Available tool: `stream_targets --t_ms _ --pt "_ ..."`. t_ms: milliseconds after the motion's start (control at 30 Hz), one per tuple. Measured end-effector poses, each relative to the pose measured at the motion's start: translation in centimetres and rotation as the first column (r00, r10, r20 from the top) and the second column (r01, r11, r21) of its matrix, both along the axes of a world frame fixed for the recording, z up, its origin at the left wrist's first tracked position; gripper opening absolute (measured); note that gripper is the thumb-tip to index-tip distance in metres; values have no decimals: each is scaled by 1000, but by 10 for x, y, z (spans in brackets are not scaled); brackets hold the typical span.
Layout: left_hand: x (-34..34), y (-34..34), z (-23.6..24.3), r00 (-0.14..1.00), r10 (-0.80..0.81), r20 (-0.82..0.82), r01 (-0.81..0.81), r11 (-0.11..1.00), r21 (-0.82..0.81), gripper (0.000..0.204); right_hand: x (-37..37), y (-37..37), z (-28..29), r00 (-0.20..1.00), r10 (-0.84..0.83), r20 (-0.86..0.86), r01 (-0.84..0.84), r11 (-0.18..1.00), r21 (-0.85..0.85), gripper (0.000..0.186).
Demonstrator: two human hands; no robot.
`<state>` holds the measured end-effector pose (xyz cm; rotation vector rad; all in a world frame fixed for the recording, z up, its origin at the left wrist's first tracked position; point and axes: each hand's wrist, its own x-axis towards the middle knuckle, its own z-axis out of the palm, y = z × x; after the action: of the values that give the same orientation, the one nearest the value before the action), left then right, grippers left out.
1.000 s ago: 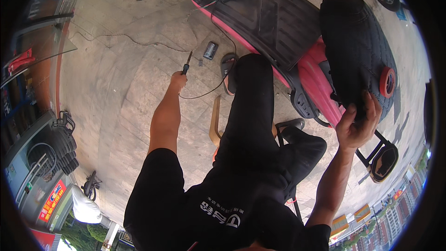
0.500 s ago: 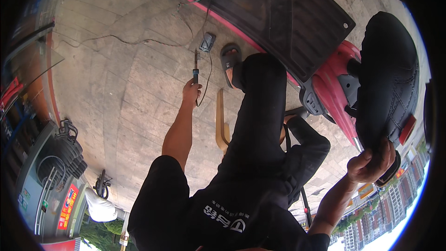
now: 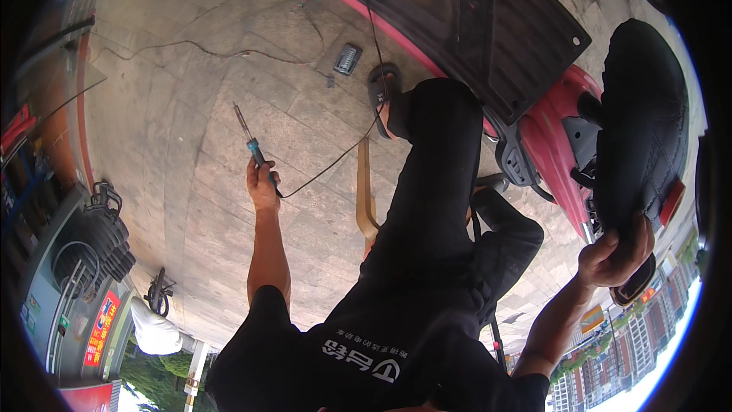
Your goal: The person repairs the wiring of a pink electric scooter by soldering connections, wrapping wires with electrical tape, and organizing the harness. They use a soldering iron and red electrical tape to secure and insulate the connections.
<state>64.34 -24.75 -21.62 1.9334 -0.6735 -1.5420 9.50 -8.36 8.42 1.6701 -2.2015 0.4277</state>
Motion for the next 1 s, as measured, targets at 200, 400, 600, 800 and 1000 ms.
stream_targets --t_ms 200,400,600,800,1000 --pt "-9 -81 -15 838 -490 241 545 778 -312 40 -1 1 0 1000 2 -22 -2 1000 5 38" --pt "-78 -88 -89 302 -786 539 947 312 -76 40 1 -1 -3 999 -25 -38 24 1000 -17 36" --pt "-93 -82 -125 36 -896 442 904 217 368 37 1 -8 0 974 -38 -222 43 999 16 37" --pt "-89 -94 -132 -30 -910 414 924 133 359 37 3 -14 -1 975 -42 -217 37 999 -26 37" --pt "-81 -98 -134 41 -915 401 914 196 356 36 3 -15 -1 966 -24 -256 23 1000 -7 41"
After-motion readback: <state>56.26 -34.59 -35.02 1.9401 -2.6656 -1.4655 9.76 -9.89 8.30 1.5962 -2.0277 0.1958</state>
